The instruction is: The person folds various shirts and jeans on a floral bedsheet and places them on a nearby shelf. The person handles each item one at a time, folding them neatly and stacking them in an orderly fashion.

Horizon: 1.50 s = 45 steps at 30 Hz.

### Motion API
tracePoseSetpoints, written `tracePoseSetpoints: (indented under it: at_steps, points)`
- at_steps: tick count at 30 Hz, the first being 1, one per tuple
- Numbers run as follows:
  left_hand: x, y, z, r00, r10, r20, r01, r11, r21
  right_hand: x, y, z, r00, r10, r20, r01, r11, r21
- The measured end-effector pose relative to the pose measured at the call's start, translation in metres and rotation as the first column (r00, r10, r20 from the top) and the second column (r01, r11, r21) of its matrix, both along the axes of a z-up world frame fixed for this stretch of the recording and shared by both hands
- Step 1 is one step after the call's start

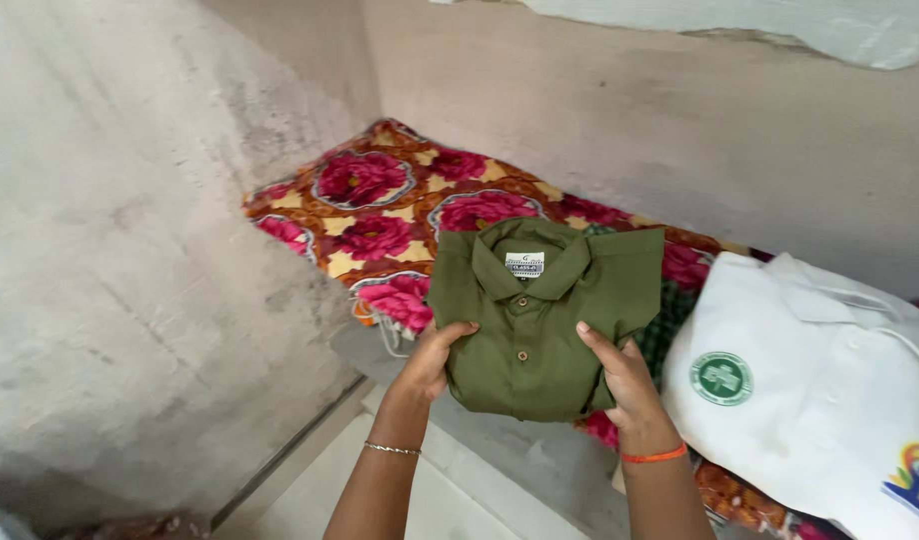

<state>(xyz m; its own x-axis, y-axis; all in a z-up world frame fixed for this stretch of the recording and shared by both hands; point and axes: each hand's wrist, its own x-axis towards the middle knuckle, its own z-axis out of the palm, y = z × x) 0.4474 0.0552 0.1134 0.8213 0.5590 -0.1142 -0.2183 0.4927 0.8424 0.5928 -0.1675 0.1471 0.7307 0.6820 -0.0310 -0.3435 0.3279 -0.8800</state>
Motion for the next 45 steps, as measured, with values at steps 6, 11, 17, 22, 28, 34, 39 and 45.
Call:
tracePoseSetpoints:
  at_steps: [6, 11, 17, 22, 28, 34, 39, 45]
  points:
    - [0.090, -0.022, 0.005, 0.983, -0.183, -0.024, 0.182, 0.983, -0.010, 0.048, -0.043, 0.002, 0.979, -0.203, -0.020, 0.203, 0.979, -0.034]
    - [0.134, -0.016, 0.019, 0.961, -0.277, 0.021, 0.275, 0.959, 0.072, 0.084, -0.048, 0.001, 0.964, -0.267, -0.006, 0.266, 0.962, -0.055]
    - [0.169, 0.011, 0.014, 0.970, -0.177, -0.168, 0.207, 0.962, 0.180, 0.103, -0.025, -0.006, 0.952, -0.305, 0.009, 0.305, 0.952, 0.002]
    - [0.162, 0.044, -0.025, 0.904, -0.166, -0.393, 0.257, 0.948, 0.190, 0.082, -0.025, -0.020, 0.803, -0.365, 0.471, 0.526, 0.806, -0.272]
    - [0.160, 0.067, -0.052, 0.964, -0.217, -0.157, 0.263, 0.869, 0.418, 0.058, -0.025, -0.026, 0.629, -0.297, 0.719, 0.636, 0.728, -0.256]
    - [0.144, 0.083, -0.081, 0.965, -0.226, -0.135, 0.263, 0.824, 0.502, 0.052, -0.037, -0.046, 0.664, -0.112, 0.740, 0.641, 0.595, -0.485]
    - [0.147, 0.088, -0.093, 0.957, -0.203, -0.207, 0.288, 0.753, 0.592, 0.042, -0.044, -0.049, 0.489, 0.007, 0.872, 0.759, 0.489, -0.430]
    - [0.144, 0.079, -0.044, 0.986, 0.135, 0.097, -0.127, 0.239, 0.963, 0.008, -0.035, 0.003, 0.473, 0.035, 0.880, 0.862, 0.190, -0.470]
